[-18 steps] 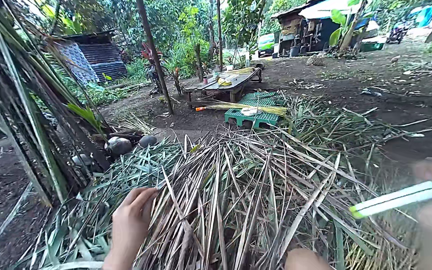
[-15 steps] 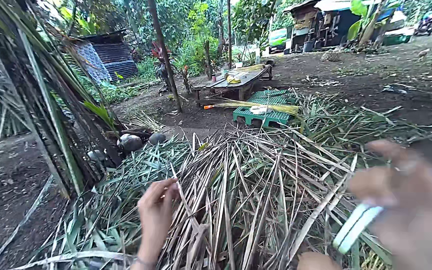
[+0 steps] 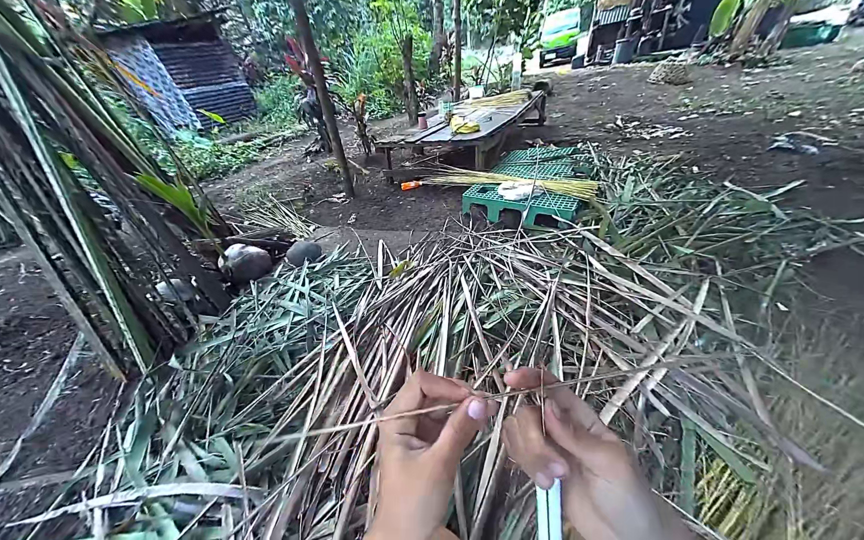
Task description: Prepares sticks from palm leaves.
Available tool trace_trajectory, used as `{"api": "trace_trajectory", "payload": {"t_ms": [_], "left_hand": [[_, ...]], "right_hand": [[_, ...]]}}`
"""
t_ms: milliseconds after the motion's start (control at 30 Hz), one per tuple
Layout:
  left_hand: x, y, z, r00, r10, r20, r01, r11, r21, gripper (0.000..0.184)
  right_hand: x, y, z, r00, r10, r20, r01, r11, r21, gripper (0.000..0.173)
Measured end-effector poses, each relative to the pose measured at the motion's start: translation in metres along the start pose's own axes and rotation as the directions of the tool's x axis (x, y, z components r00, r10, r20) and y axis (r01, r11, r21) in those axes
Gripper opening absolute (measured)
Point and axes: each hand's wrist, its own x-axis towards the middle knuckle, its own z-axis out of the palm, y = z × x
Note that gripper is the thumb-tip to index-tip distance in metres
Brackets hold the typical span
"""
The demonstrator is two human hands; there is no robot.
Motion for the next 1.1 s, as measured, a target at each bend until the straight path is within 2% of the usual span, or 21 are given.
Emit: {"api": "trace_trajectory", "payload": {"t_ms": [100, 167, 267, 333, 500, 567, 800, 1033, 1100], "left_hand": [[-0.003, -0.002, -0.005, 0.999, -0.023, -0.044, 0.024, 0.999, 0.027, 0.009], [-0.002, -0.002, -0.012, 0.998, 0.0, -0.068, 0.006, 0.997, 0.081, 0.005], [-0.002, -0.002, -0.022, 0.999, -0.015, -0.028, 0.019, 0.985, 0.169, 0.011], [-0.001, -0.002, -0.026, 1.0, -0.01, 0.017, 0.006, 0.978, 0.209, 0.013], [0.0, -0.008, -0.033, 0.976, 0.088, 0.198, -0.14, 0.954, 0.265, 0.008], [0.0, -0.008, -0.031, 0.963, 0.123, 0.241, -0.188, 0.944, 0.27, 0.006], [-0.007, 0.005, -0.02, 0.94, 0.206, 0.271, -0.292, 0.899, 0.328, 0.004], [-0.022, 0.027, -0.016, 0.939, 0.208, 0.274, -0.292, 0.903, 0.315, 0.006], [-0.023, 0.029, -0.018, 0.942, 0.221, 0.252, -0.296, 0.901, 0.318, 0.005]], "right_hand": [[-0.004, 0.003, -0.016, 0.994, -0.034, -0.102, 0.03, 0.999, -0.038, 0.03], [-0.008, 0.003, -0.028, 0.98, -0.062, -0.189, 0.045, 0.995, -0.094, 0.028], [-0.009, -0.006, -0.045, 0.96, -0.118, -0.254, 0.083, 0.986, -0.146, 0.028], [-0.008, -0.013, -0.053, 0.967, -0.106, -0.231, 0.068, 0.984, -0.165, 0.032], [-0.014, -0.012, -0.029, 0.983, 0.173, -0.068, -0.182, 0.968, -0.175, 0.042], [-0.013, -0.009, -0.018, 0.974, 0.221, -0.047, -0.226, 0.961, -0.16, 0.042], [-0.02, -0.011, 0.004, 0.972, 0.236, -0.014, -0.236, 0.965, -0.117, 0.04], [-0.024, -0.015, 0.016, 0.991, 0.107, -0.075, -0.116, 0.984, -0.132, 0.037], [-0.02, -0.021, 0.012, 0.988, 0.052, -0.146, -0.078, 0.98, -0.182, 0.036]]}}
